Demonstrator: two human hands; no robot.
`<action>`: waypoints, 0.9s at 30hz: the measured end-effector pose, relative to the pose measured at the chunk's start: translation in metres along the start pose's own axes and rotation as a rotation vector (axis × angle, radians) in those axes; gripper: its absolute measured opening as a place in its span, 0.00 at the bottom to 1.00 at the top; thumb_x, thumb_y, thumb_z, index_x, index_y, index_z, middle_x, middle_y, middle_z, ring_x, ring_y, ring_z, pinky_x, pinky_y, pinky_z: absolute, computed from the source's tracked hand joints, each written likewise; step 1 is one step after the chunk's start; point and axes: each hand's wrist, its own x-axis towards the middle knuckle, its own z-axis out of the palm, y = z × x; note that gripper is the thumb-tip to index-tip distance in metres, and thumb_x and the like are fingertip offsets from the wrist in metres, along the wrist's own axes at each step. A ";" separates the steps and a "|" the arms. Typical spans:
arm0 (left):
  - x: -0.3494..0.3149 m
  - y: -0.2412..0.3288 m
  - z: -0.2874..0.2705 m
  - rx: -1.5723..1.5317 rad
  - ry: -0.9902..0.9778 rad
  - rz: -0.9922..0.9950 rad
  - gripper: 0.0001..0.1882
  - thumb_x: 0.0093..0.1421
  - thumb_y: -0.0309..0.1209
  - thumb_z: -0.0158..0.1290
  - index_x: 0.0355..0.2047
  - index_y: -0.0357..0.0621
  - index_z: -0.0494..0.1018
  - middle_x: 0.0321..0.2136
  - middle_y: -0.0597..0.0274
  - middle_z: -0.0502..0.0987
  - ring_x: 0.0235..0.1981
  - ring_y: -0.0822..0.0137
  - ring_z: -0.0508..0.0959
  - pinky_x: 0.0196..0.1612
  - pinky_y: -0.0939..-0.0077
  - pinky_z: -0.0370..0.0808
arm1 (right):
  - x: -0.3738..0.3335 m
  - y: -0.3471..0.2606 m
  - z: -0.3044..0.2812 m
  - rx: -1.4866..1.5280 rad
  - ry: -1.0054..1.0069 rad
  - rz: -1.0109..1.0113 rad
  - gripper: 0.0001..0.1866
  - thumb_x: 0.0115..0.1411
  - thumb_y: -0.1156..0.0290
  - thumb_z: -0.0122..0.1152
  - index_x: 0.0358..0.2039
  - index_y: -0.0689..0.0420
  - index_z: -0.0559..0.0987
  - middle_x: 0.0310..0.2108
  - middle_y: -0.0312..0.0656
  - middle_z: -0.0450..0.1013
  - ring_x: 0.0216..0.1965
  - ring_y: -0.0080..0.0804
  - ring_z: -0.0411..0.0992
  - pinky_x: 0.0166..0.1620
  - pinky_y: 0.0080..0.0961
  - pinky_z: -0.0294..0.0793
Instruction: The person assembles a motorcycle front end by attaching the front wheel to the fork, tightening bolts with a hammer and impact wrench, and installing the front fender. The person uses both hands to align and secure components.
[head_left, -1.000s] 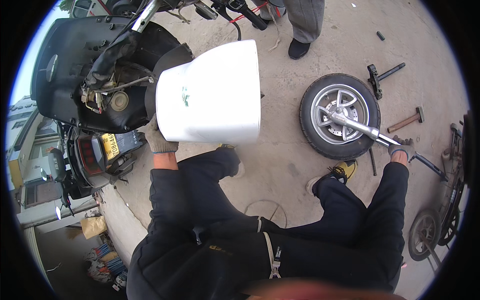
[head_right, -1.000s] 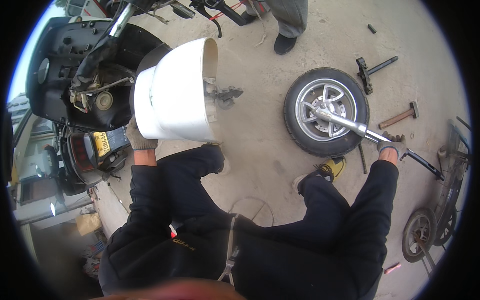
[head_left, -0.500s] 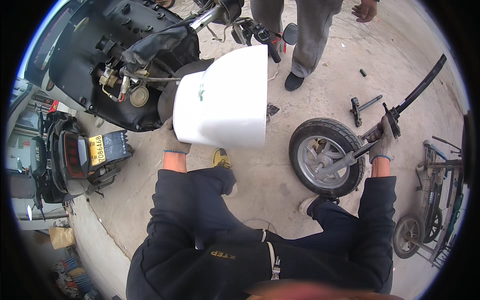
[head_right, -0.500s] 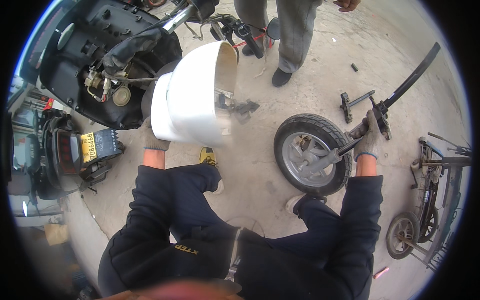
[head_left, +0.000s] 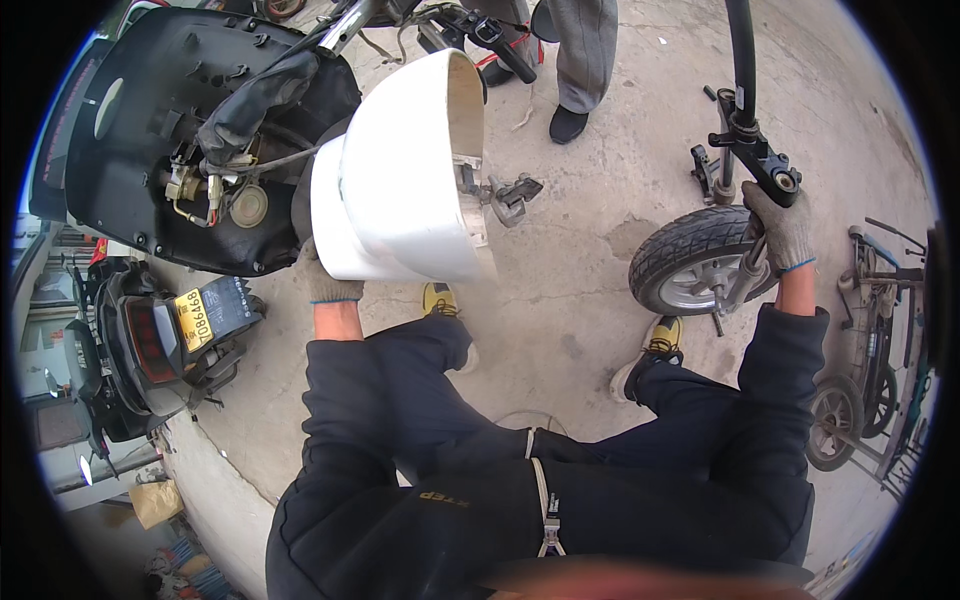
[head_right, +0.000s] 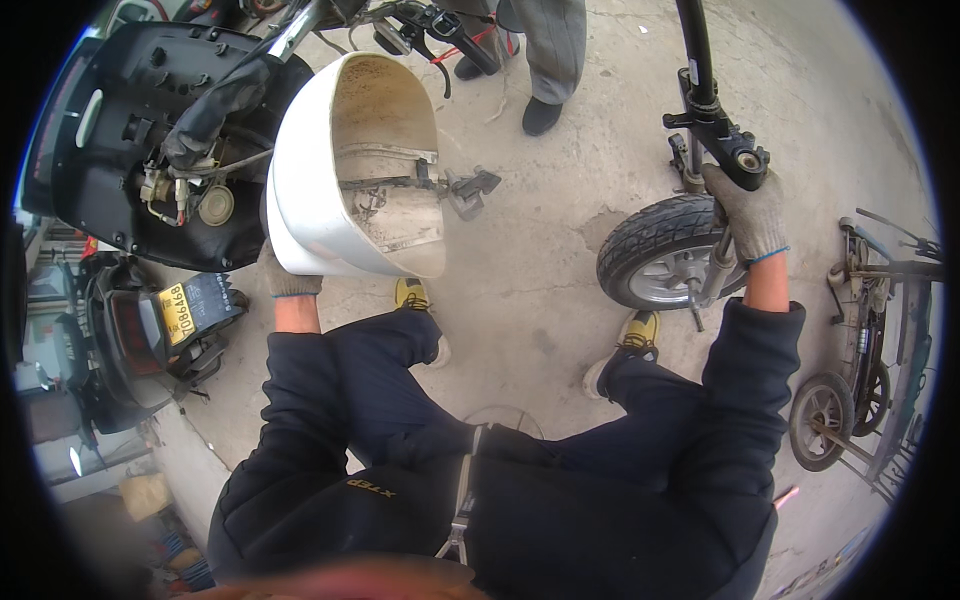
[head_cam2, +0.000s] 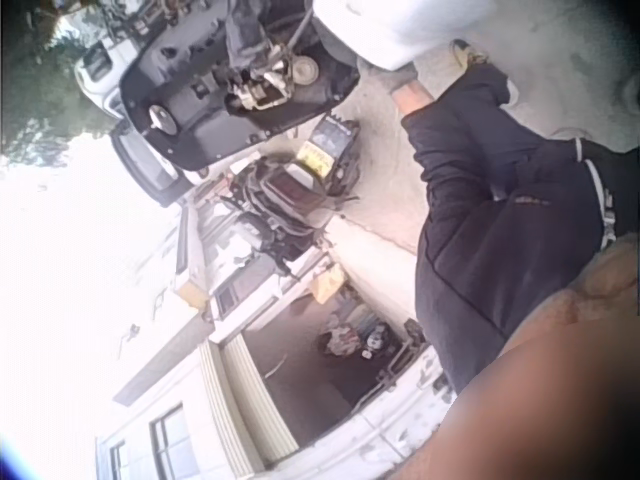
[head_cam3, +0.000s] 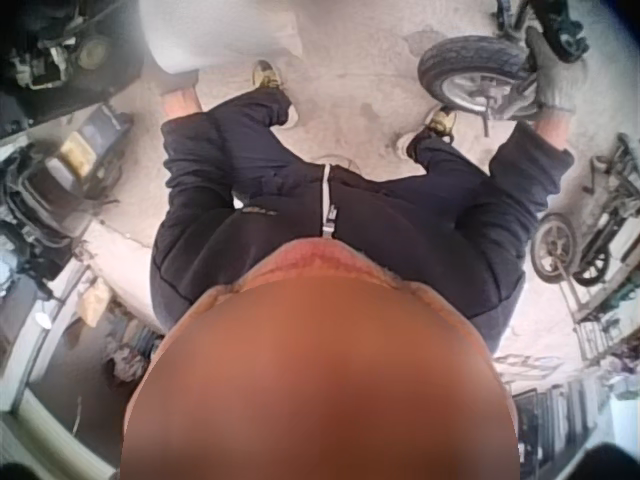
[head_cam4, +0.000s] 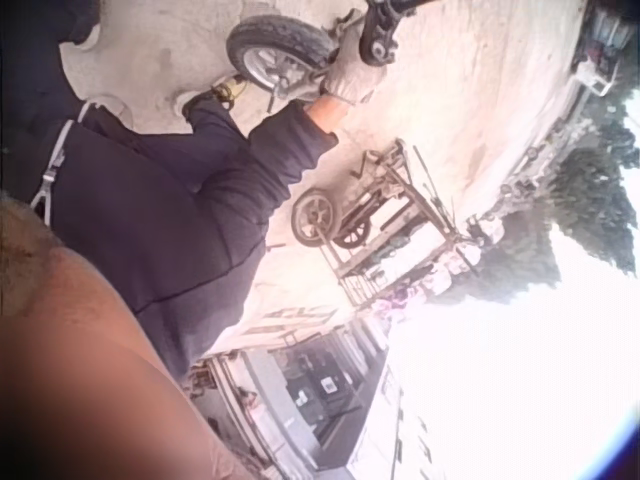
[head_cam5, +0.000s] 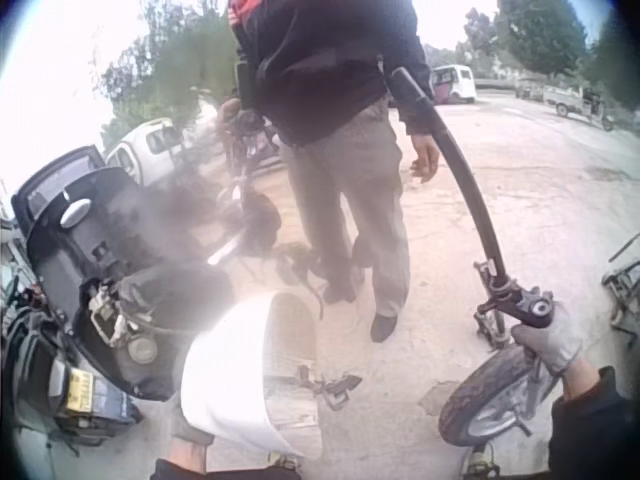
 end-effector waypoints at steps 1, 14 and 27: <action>-0.001 0.001 0.002 0.007 0.004 0.007 0.27 0.68 0.38 0.43 0.59 0.31 0.74 0.57 0.45 0.79 0.59 0.47 0.78 0.63 0.50 0.75 | 0.001 0.006 -0.003 -0.109 -0.041 -0.005 0.12 0.58 0.64 0.74 0.33 0.59 0.82 0.19 0.35 0.74 0.18 0.24 0.72 0.24 0.26 0.71; -0.007 -0.001 0.052 -0.019 -0.014 0.127 0.28 0.68 0.36 0.42 0.62 0.30 0.71 0.60 0.44 0.77 0.62 0.47 0.76 0.65 0.48 0.74 | 0.008 0.065 0.033 -0.558 -0.421 -0.183 0.16 0.45 0.66 0.74 0.30 0.64 0.81 0.22 0.45 0.77 0.25 0.35 0.76 0.33 0.36 0.75; -0.014 0.006 0.061 0.207 -0.146 0.174 0.16 0.69 0.28 0.49 0.49 0.30 0.79 0.47 0.50 0.84 0.48 0.59 0.84 0.52 0.66 0.81 | 0.016 0.073 0.125 -0.499 -0.682 -0.143 0.14 0.49 0.68 0.70 0.32 0.65 0.81 0.24 0.50 0.80 0.28 0.40 0.80 0.36 0.37 0.78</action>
